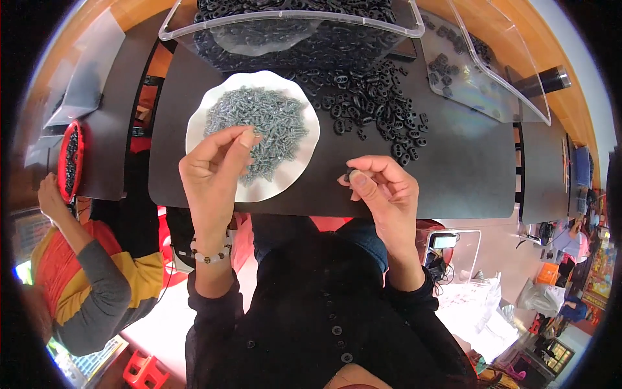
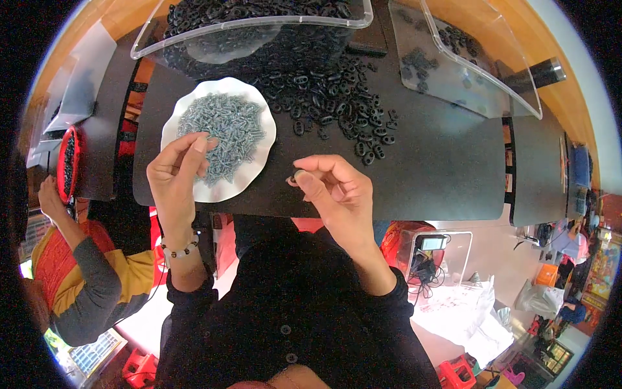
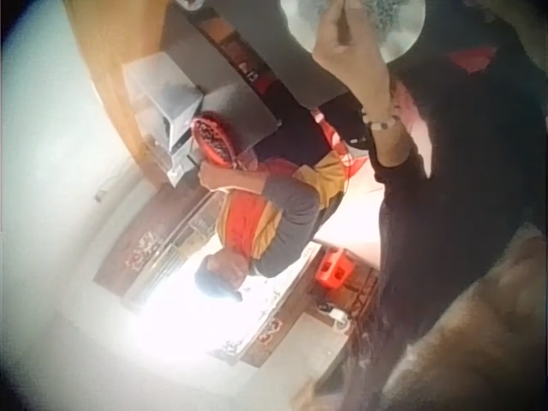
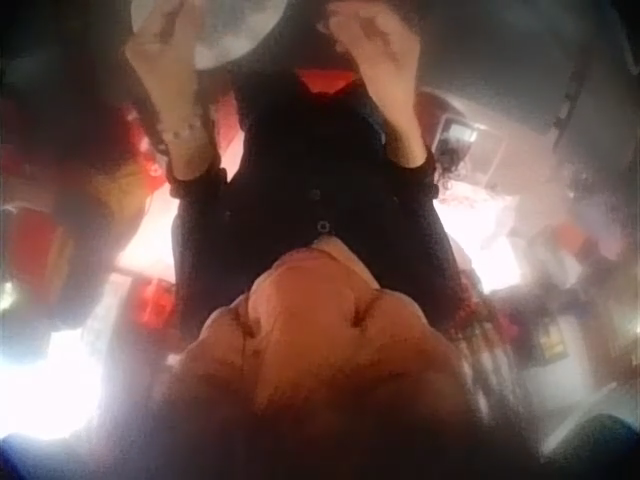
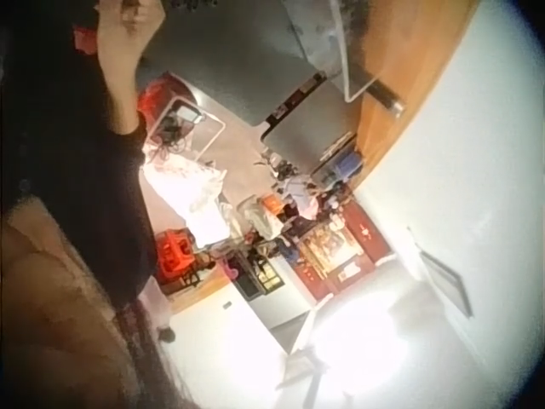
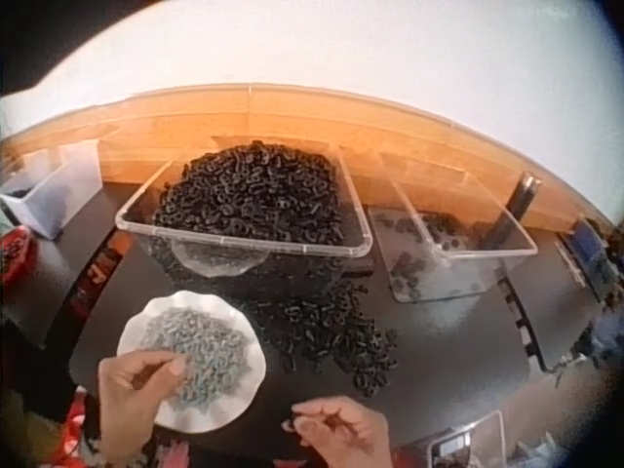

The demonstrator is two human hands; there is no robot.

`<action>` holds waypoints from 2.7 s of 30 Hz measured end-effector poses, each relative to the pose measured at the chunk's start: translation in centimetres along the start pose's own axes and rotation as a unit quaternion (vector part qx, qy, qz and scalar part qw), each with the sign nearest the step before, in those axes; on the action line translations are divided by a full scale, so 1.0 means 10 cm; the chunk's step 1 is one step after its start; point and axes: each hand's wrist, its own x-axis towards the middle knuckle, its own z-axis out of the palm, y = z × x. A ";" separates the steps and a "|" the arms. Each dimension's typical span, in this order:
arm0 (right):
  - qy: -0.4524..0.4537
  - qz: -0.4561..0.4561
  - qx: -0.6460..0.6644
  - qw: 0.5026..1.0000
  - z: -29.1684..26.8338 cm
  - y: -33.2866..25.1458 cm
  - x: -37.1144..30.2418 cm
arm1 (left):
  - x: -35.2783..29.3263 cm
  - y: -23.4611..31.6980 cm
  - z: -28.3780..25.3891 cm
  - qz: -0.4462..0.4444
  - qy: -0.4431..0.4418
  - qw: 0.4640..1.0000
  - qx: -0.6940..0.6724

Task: The person assembles plastic cord locks by picking springs and plastic toggle components from the table and fitting them together by hand.

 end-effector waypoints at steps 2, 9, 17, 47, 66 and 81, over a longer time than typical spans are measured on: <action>-0.010 -0.003 0.002 1.000 0.04 0.00 0.04 | -0.01 -0.02 -0.01 -0.003 -0.011 0.999 -0.042; -0.051 0.021 0.072 0.996 0.22 -0.05 0.06 | -0.20 -0.11 0.17 -0.013 -0.023 0.991 -0.133; -0.046 0.001 0.077 0.996 0.27 -0.01 0.12 | -0.11 -0.07 0.09 0.152 0.053 0.981 0.107; -0.091 -0.348 -0.331 0.872 0.67 -0.09 0.50 | -0.29 -0.04 -0.09 0.021 -0.003 0.999 -0.041; -0.030 -0.027 0.028 0.999 0.17 -0.03 -0.01 | -0.64 -0.07 0.53 -0.051 -0.108 0.976 -0.182; 0.023 0.040 0.002 0.999 -0.19 -0.06 -0.36 | -0.83 -0.12 0.79 -0.119 -0.179 0.953 -0.211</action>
